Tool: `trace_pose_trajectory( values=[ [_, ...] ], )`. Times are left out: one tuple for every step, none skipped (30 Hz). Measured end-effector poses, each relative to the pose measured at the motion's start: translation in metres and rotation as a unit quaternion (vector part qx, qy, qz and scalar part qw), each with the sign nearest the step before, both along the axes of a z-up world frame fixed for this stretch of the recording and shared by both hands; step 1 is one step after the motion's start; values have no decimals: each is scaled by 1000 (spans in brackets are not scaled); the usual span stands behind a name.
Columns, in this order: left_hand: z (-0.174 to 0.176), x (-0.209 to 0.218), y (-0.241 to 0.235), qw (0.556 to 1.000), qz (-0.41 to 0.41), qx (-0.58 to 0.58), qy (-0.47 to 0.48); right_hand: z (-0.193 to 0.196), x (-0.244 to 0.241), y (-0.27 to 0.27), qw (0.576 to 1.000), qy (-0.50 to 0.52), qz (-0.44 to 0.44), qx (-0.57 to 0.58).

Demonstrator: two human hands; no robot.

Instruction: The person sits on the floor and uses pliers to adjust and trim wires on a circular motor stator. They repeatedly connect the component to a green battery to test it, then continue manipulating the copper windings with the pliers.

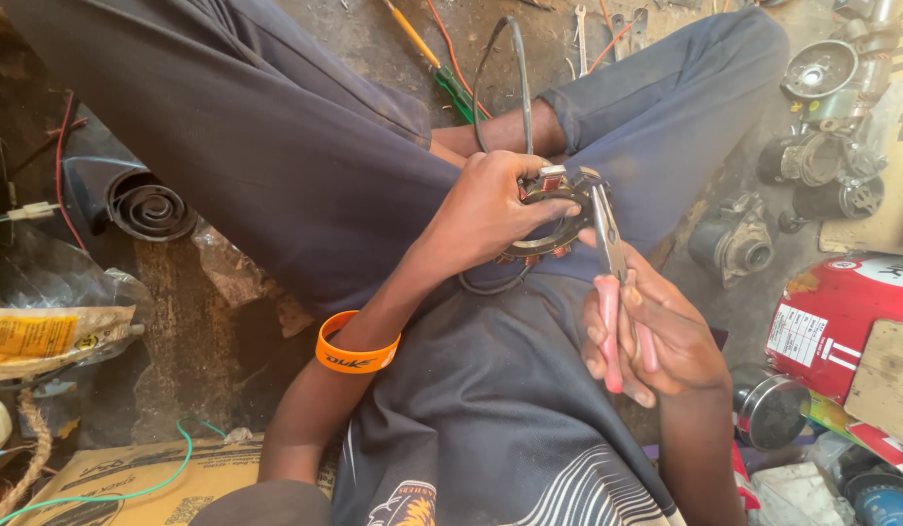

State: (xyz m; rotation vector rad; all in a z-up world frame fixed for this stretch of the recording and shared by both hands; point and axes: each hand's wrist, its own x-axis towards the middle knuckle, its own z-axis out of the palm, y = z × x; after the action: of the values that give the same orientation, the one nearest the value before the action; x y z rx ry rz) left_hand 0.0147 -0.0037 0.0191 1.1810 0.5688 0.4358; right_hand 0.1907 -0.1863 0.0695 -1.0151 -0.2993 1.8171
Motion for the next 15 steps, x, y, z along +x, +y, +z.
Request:
trace_pose_trajectory(
  values=[
    [-1,0,-1,1000,2,7,-2,-2,-1,0,1000,9,-6,3],
    [-2,0,-1,1000,4,15,-3,-5,-2,1,1000,19,-11,7],
    [-2,0,-1,1000,6,23,-4,-6,-2,2,999,29,-17,11],
    [-3,0,-1,1000,6,22,-3,-8,-3,2,998,60,-17,22],
    [-4,0,-1,1000,6,20,-3,-10,-4,3,995,91,-16,32],
    [-4,0,-2,1000,5,19,-1,-9,-3,2,991,123,-17,42],
    [-4,1,-4,1000,5,16,-4,-8,-3,2,992,115,-14,42],
    [-4,0,-3,1000,5,16,-7,-8,-3,3,993,108,-12,44],
    [-3,1,-3,1000,4,15,-10,-7,-3,4,994,102,-10,45],
    [-2,1,-2,1000,2,11,-1,-7,-4,6,997,62,4,37],
    [0,1,-2,1000,0,7,8,-6,-3,9,999,21,17,28],
    [1,2,-2,1000,-2,3,17,-4,-2,11,999,-19,30,18],
    [2,1,-2,1000,-1,14,18,-2,-3,14,996,-69,48,6],
    [4,2,-3,999,2,25,19,0,-1,17,990,-120,67,-5],
    [5,3,-2,999,5,37,19,3,1,20,981,-171,86,-16]
  ],
)
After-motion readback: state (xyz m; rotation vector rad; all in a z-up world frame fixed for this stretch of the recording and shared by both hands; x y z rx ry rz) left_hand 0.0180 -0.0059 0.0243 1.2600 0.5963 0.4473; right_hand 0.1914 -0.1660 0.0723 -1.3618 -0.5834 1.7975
